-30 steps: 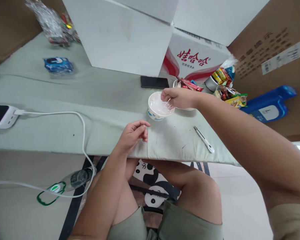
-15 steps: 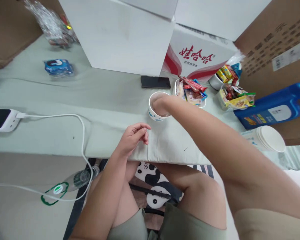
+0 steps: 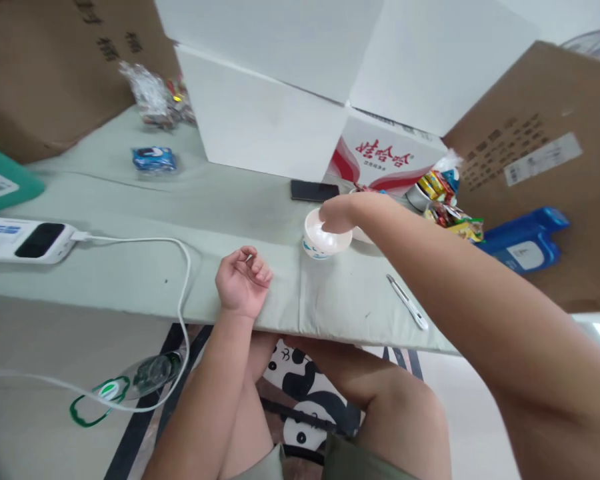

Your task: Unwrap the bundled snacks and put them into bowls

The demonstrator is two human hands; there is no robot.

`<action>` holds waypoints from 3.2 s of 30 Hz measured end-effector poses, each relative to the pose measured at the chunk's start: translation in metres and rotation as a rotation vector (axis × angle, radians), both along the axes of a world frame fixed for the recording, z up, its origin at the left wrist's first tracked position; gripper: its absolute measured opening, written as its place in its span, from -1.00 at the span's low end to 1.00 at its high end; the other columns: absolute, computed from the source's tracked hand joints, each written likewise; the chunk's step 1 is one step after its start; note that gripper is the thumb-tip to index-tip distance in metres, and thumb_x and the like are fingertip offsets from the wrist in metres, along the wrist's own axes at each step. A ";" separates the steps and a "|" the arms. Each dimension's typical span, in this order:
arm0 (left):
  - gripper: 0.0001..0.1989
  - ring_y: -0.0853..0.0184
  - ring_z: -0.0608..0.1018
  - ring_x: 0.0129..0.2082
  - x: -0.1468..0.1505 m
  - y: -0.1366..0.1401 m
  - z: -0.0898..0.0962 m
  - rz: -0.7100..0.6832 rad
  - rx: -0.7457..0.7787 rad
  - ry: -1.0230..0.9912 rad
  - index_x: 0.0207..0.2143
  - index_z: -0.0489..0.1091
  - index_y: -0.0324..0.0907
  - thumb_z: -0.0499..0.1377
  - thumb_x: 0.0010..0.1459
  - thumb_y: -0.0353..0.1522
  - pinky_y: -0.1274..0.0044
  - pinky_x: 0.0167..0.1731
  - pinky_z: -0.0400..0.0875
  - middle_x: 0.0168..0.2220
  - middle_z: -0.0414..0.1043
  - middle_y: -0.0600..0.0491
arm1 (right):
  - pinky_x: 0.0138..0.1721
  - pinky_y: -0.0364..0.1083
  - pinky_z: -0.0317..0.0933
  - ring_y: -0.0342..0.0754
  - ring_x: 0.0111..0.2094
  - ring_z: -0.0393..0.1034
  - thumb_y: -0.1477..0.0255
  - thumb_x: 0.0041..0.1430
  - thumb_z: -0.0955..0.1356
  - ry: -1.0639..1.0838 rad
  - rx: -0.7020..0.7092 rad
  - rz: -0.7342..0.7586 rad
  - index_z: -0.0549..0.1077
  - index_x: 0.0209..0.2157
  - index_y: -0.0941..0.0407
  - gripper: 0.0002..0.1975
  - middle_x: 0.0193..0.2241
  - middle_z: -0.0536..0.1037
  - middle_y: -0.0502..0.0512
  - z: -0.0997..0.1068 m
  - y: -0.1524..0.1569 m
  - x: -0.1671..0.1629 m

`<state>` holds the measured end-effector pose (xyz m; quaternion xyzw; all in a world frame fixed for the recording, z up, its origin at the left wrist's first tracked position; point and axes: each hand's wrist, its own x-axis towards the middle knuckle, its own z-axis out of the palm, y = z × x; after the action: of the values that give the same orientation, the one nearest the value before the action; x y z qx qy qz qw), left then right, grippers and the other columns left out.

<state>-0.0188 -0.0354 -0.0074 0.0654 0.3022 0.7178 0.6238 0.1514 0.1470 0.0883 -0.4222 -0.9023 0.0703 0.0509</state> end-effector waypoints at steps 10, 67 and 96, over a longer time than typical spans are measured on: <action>-0.88 0.54 0.13 -0.72 -0.029 -0.006 -0.003 0.114 -0.090 -0.460 -0.48 0.22 -0.15 0.14 0.04 -0.36 0.65 -0.67 -0.03 -0.65 0.05 0.24 | 0.03 0.07 0.36 0.14 0.07 0.46 0.50 0.18 0.30 -0.202 -0.041 0.285 0.25 0.31 0.05 -0.36 0.22 0.41 0.26 0.007 -0.039 -0.181; -0.29 0.29 0.58 -0.11 0.122 -0.009 -0.011 -0.520 -0.046 0.200 0.05 0.23 0.10 0.46 -0.12 -0.38 0.41 -0.20 0.58 0.01 0.45 0.09 | 0.08 0.26 0.28 0.26 -0.02 0.43 0.29 0.13 0.28 0.264 0.145 -0.786 0.44 -0.28 0.08 -0.80 -0.12 0.57 0.33 -0.125 -0.182 0.240; -0.61 0.29 0.52 0.02 0.123 -0.002 -0.021 -0.318 0.037 0.029 -0.03 0.33 0.06 0.35 0.13 -0.16 0.50 -0.10 0.43 0.06 0.45 0.08 | -0.12 0.11 0.44 0.16 -0.15 0.57 0.22 0.33 0.25 0.305 0.080 -0.738 0.55 0.08 0.03 -0.59 -0.13 0.66 0.20 -0.097 -0.258 0.179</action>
<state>0.1043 -0.0375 -0.0287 0.1345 0.2836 0.6144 0.7239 0.3300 -0.1108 -0.0086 -0.7005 -0.6741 0.0740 0.2222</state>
